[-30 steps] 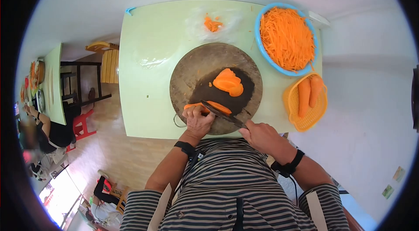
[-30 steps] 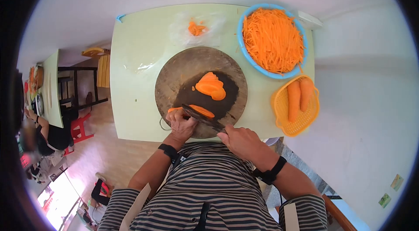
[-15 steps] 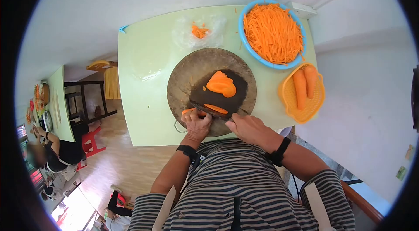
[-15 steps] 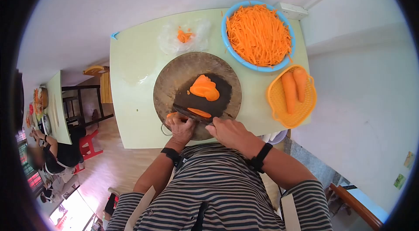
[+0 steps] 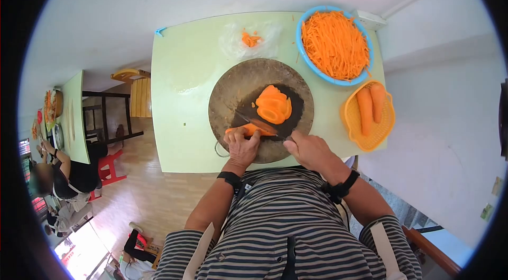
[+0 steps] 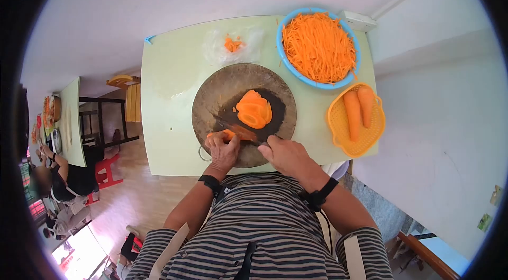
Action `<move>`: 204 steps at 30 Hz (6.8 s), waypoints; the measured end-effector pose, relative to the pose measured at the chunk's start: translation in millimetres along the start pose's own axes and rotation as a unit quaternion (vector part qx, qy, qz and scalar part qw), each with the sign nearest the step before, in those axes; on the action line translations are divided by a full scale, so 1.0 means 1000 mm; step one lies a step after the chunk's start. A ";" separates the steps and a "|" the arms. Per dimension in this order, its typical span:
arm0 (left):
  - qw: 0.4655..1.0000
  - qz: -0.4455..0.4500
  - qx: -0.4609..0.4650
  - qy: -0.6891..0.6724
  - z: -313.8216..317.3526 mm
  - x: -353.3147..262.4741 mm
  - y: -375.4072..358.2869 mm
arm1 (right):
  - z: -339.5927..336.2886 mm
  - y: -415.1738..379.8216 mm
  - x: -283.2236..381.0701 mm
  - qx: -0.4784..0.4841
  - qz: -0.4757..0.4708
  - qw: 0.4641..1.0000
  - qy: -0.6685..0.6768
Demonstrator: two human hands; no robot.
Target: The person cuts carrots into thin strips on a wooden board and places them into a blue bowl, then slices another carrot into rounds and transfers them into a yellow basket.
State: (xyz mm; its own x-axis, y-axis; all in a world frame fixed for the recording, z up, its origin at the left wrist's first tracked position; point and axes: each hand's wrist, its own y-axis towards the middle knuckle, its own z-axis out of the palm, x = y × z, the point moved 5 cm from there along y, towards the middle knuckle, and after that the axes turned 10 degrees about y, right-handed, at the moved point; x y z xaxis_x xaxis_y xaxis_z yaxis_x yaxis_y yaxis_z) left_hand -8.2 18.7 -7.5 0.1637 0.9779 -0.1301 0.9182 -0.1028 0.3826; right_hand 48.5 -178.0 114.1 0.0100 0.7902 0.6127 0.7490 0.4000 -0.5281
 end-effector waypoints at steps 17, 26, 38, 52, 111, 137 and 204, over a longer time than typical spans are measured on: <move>1.000 0.008 -0.014 -0.015 -0.001 0.001 0.000 | -0.005 -0.044 0.004 0.049 0.046 0.996 -0.054; 1.000 0.006 -0.013 -0.004 -0.002 -0.001 0.001 | -0.012 -0.044 0.012 0.066 0.059 0.995 -0.051; 0.999 0.028 0.006 0.021 -0.001 -0.001 -0.002 | -0.009 -0.029 0.012 0.080 0.044 0.994 -0.058; 1.000 0.022 -0.002 0.011 -0.002 -0.003 0.000 | 0.019 0.007 0.001 0.071 0.023 0.997 0.014; 0.998 0.000 -0.030 -0.048 -0.006 0.004 0.001 | 0.012 0.010 -0.011 -0.006 0.016 1.000 0.022; 0.999 0.027 0.005 -0.042 0.000 0.003 -0.005 | 0.006 -0.023 0.019 0.070 0.048 0.995 -0.043; 0.995 -0.012 -0.029 -0.089 -0.003 0.006 -0.002 | 0.013 -0.029 0.010 0.015 0.015 0.999 -0.039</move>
State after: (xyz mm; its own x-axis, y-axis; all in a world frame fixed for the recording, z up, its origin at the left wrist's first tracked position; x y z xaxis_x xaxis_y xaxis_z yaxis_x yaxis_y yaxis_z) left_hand -10.4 25.2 -6.3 0.2079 0.9314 -0.2986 0.9009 -0.0634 0.4294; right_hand 18.3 -176.1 127.8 -0.0200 0.8355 0.5491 0.7295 0.3878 -0.5634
